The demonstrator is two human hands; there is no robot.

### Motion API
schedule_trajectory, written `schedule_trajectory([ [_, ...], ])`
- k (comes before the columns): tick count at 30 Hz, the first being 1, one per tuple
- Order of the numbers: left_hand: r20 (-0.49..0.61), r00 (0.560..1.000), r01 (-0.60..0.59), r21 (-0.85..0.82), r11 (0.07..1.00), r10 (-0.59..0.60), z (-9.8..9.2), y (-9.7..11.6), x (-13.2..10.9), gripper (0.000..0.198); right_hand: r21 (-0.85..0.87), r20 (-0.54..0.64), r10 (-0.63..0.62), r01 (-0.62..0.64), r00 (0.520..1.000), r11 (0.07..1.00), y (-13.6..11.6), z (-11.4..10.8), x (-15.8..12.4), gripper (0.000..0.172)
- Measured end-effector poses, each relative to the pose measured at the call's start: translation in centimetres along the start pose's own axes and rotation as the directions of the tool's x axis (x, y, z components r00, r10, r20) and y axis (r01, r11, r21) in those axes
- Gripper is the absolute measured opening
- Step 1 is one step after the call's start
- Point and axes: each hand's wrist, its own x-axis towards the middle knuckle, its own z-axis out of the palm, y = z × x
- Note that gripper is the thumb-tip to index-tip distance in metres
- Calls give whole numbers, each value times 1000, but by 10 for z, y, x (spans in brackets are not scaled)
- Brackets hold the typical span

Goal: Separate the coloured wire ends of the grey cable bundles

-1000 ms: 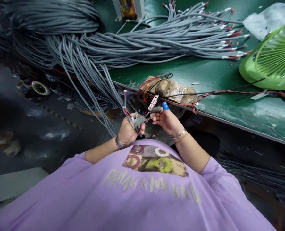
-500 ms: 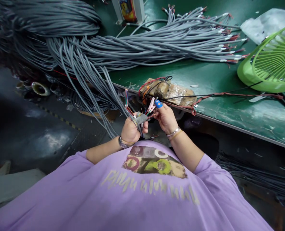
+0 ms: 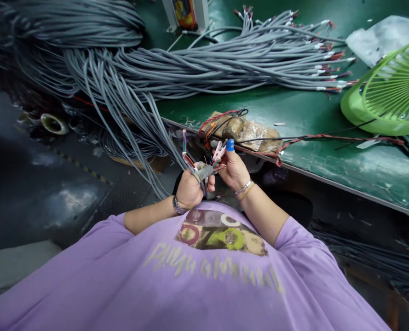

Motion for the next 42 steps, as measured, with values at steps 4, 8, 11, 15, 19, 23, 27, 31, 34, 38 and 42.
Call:
schedule_trajectory([
  [4, 10, 1000, 24, 24, 999, -24, 0, -2, -1, 49, 17, 34, -4, 3, 999, 1000, 0, -2, 1, 53],
  [8, 8, 1000, 21, 53, 998, -21, 0, -1, -1, 50, 65, -24, 7, -6, 1000, 998, 1, 3, -2, 52],
  [11, 14, 1000, 13, 73, 997, -14, -3, -2, -3, 50, 78, -39, 26, -23, 999, 997, 0, 6, -7, 56],
  [15, 50, 998, -32, 118, 992, 26, -12, -7, -4, 45, -7, 6, 82, -82, 997, 997, -5, -1, -16, 62],
  [19, 32, 999, -47, 154, 987, 42, -21, -9, -5, 45, -170, 75, 204, -189, 976, 967, -13, -15, -23, 72],
  [23, 28, 998, -58, 152, 987, 54, -20, -6, -7, 45, -217, 86, 210, -187, 974, 958, -22, -17, -22, 74],
  [27, 64, 994, -95, 120, 988, 88, -12, -1, -7, 44, -183, 33, 78, -71, 996, 981, -25, -6, -13, 68],
  [31, 64, 993, -103, 107, 989, 96, -4, 4, -3, 44, -158, 8, -24, 25, 1000, 987, -19, 2, -8, 65],
  [34, 44, 995, -92, 105, 990, 88, -1, 5, -1, 46, -167, 21, -42, 45, 999, 985, -12, 0, -8, 65],
  [38, 24, 997, -76, 124, 989, 74, -2, 2, 1, 47, -174, 36, -44, 50, 998, 984, -10, -2, -7, 59],
  [42, 31, 997, -72, 147, 986, 68, -5, -3, 3, 46, -157, 6, -32, 33, 999, 987, -12, 1, -7, 54],
])
